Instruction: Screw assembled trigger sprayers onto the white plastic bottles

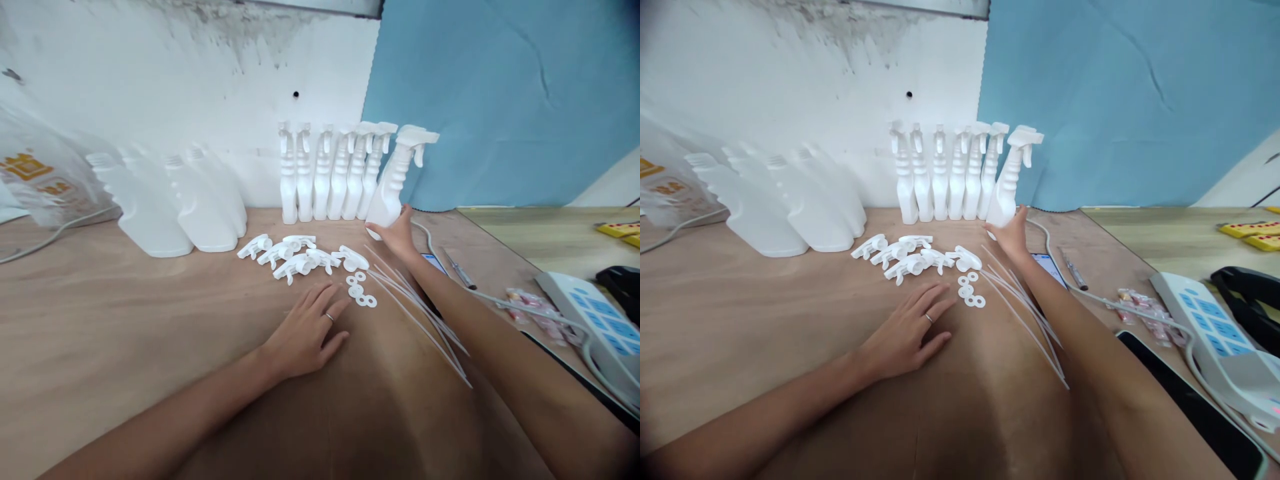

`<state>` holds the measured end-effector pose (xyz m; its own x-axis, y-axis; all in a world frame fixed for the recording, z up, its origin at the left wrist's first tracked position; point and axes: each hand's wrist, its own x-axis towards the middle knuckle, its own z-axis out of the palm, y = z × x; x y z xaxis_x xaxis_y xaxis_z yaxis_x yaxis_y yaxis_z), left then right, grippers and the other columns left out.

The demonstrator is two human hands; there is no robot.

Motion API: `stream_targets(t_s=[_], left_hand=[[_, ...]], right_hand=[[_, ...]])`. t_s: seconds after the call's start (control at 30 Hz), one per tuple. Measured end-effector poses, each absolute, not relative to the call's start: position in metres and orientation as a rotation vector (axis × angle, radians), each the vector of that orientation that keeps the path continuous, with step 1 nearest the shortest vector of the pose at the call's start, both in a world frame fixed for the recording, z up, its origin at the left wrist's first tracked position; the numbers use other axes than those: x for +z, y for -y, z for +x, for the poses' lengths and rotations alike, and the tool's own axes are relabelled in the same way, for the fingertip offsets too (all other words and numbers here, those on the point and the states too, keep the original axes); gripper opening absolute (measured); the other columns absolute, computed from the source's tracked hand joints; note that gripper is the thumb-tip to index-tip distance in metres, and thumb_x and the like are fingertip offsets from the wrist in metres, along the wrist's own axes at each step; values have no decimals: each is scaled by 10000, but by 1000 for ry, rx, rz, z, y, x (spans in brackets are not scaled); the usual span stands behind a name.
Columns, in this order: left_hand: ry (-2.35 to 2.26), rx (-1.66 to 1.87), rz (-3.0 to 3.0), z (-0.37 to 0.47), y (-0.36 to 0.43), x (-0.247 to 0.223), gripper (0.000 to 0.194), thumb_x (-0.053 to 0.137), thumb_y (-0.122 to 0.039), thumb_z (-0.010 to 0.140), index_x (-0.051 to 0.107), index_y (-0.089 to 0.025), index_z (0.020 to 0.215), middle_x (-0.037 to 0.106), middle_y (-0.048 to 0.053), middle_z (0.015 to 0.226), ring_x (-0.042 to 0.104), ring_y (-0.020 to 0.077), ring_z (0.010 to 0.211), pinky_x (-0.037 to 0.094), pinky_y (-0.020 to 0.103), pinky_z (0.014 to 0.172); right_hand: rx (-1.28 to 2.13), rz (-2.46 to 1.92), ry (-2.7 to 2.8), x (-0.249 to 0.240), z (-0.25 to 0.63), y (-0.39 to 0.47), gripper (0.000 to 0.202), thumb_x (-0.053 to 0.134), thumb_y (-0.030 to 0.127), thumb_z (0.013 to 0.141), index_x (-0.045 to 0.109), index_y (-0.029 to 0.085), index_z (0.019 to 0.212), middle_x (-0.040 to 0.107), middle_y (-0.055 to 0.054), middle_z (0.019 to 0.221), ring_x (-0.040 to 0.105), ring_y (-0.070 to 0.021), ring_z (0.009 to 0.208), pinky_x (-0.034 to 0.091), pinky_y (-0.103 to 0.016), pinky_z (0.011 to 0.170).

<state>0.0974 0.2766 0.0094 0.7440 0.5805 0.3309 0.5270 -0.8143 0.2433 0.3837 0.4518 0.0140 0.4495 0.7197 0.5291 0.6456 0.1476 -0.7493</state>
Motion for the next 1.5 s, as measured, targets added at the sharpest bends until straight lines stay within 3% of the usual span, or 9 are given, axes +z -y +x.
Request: stream_targets(t_s=[0.07, 0.17, 0.27, 0.4, 0.57, 0.83, 1.0, 1.17, 1.5], left_hand=[[-964, 666, 2867, 91, -282, 9, 498, 533, -310, 966, 436, -141, 1425, 328, 175, 1562, 229, 329, 1481, 263, 531, 1212], [-1158, 741, 2932, 77, -298, 8, 487, 536, -281, 956, 450, -131, 1411, 281, 193, 1582, 209, 373, 1481, 219, 585, 1211], [-1333, 813, 2946, 64, -317, 3, 505, 545, -268, 944, 438, -119, 1415, 359, 208, 1533, 266, 392, 1450, 199, 621, 1202], [-1316, 878, 2918, 59, -325, -1, 492, 534, -233, 945, 419, -108, 1407, 533, 180, 1363, 435, 336, 1329, 297, 561, 1180], [-1242, 875, 2804, 61, -307, 3, 419, 533, -202, 952, 460, -153, 1362, 565, 150, 1281, 544, 293, 1170, 500, 463, 990], [-996, 852, 2321, 68, -281, 3, 360, 493, -341, 1015, 453, -293, 1370, 647, 38, 1258, 650, 201, 1102, 539, 356, 938], [-870, 740, 2174, 73, -279, 8, 377, 500, -332, 1013, 437, -293, 1382, 666, 13, 1269, 647, 182, 1141, 526, 334, 973], [-792, 737, 2201, 73, -278, 10, 435, 504, -307, 1014, 357, -313, 1423, 644, -1, 1319, 636, 168, 1171, 504, 312, 995], [-868, 650, 2268, 75, -274, 16, 310, 485, -284, 1011, 456, -295, 1319, 695, -6, 1162, 692, 181, 963, 532, 300, 829]], right_hand=[[24, -1534, 1220, 19, 379, -429, 818, 797, 328, 643, 374, 150, 1320, 420, -220, 1451, 449, -344, 1316, 376, -502, 1085], [-17, -1457, 1441, 27, 364, -372, 436, 694, 284, 777, 516, 200, 1166, 607, -115, 1197, 606, -285, 1061, 475, -466, 949], [70, -1362, 1847, 26, 343, -310, 74, 577, 252, 910, 605, 227, 974, 672, -54, 985, 627, -252, 963, 482, -430, 905], [-9, -1321, 2121, 13, 326, -269, 172, 543, 177, 937, 638, 209, 1076, 666, -99, 1103, 587, -289, 1066, 460, -477, 945], [-30, -1239, 2292, 0, 326, -272, 249, 510, 139, 971, 637, 210, 1172, 657, -104, 1152, 574, -285, 1078, 485, -462, 912], [-32, -1102, 2154, 6, 324, -265, 256, 528, 143, 972, 597, 245, 1197, 705, -81, 1134, 623, -285, 1078, 473, -488, 926], [87, -1014, 1962, 15, 311, -252, 279, 566, 141, 957, 567, 280, 1199, 696, -73, 1163, 632, -266, 1096, 489, -469, 943], [299, -847, 2164, 13, 302, -251, 340, 569, 145, 953, 543, 261, 1271, 658, -82, 1238, 565, -259, 1203, 491, -462, 1011], [313, -772, 2194, 10, 309, -250, 436, 567, 118, 943, 526, 280, 1346, 614, -96, 1311, 566, -252, 1230, 489, -473, 1033]])
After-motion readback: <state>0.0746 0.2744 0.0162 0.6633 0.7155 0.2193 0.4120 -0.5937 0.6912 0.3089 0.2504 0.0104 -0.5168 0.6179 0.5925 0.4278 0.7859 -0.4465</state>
